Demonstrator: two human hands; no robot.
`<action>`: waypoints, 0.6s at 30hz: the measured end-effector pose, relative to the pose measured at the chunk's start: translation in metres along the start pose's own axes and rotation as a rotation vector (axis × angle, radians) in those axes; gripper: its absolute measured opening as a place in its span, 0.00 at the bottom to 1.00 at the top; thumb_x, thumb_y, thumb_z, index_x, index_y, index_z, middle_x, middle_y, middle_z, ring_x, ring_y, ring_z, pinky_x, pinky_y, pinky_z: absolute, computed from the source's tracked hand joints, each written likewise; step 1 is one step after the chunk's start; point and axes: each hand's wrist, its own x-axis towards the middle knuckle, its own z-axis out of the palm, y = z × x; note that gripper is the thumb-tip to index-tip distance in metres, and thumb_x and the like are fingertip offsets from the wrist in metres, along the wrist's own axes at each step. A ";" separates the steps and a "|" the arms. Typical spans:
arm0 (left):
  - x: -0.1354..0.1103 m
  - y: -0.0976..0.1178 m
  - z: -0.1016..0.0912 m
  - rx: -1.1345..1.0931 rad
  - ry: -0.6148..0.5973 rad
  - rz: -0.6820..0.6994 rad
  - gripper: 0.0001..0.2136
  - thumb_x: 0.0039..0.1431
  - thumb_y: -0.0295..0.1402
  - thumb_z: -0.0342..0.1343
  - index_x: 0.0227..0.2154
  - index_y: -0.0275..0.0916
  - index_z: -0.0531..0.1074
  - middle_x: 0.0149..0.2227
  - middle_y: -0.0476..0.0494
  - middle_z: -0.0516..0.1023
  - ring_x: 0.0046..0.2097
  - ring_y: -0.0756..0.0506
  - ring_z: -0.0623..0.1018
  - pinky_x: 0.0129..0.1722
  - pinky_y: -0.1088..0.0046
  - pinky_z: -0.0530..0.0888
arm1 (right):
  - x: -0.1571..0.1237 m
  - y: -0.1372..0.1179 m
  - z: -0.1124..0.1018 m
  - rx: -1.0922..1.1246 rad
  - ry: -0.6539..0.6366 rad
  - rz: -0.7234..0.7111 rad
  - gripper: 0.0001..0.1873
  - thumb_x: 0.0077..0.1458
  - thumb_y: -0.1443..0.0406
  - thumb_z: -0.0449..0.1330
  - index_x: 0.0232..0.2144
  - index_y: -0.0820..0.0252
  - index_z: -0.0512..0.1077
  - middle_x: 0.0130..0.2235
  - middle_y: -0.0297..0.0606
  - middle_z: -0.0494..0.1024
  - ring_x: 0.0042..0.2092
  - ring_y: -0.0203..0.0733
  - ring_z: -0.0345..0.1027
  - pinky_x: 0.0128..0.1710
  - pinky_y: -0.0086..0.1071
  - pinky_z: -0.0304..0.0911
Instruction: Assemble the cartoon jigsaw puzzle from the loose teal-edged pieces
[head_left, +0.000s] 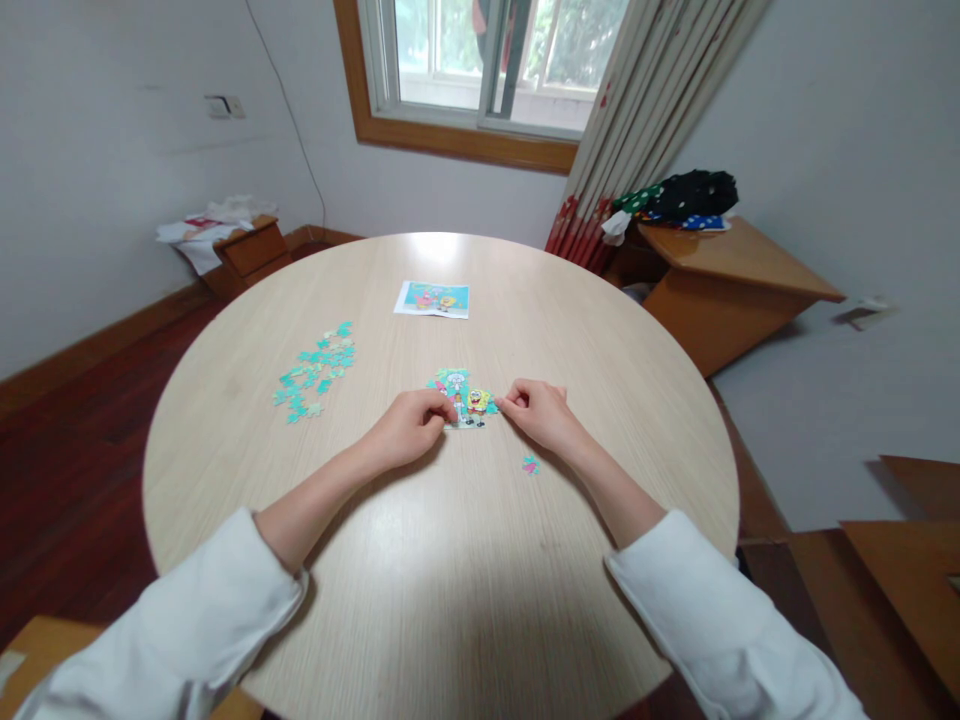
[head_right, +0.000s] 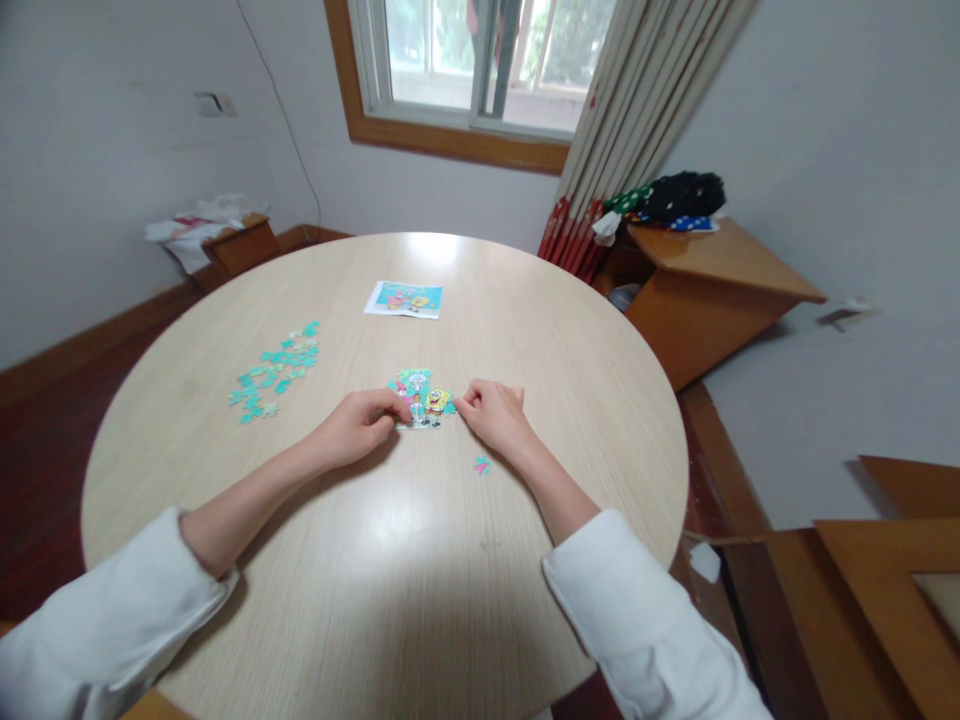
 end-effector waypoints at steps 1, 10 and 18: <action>0.000 0.000 0.000 -0.002 -0.001 0.002 0.13 0.44 0.22 0.46 0.26 0.37 0.75 0.30 0.46 0.79 0.35 0.47 0.76 0.42 0.69 0.71 | 0.000 0.000 0.000 0.000 0.003 0.000 0.15 0.52 0.60 0.58 0.18 0.60 0.63 0.21 0.30 0.68 0.28 0.36 0.61 0.40 0.36 0.47; 0.000 -0.001 0.000 -0.011 -0.007 0.013 0.13 0.43 0.20 0.45 0.26 0.37 0.75 0.30 0.46 0.79 0.35 0.47 0.76 0.43 0.69 0.71 | 0.000 -0.001 0.000 -0.022 0.028 0.036 0.17 0.51 0.59 0.60 0.17 0.60 0.64 0.21 0.31 0.70 0.29 0.38 0.63 0.43 0.39 0.46; 0.000 0.000 0.000 -0.024 -0.011 0.016 0.14 0.43 0.21 0.46 0.26 0.37 0.75 0.30 0.46 0.79 0.36 0.47 0.76 0.42 0.70 0.71 | 0.001 0.005 0.002 -0.037 0.041 0.001 0.17 0.52 0.57 0.59 0.18 0.60 0.65 0.22 0.33 0.72 0.29 0.39 0.63 0.42 0.39 0.46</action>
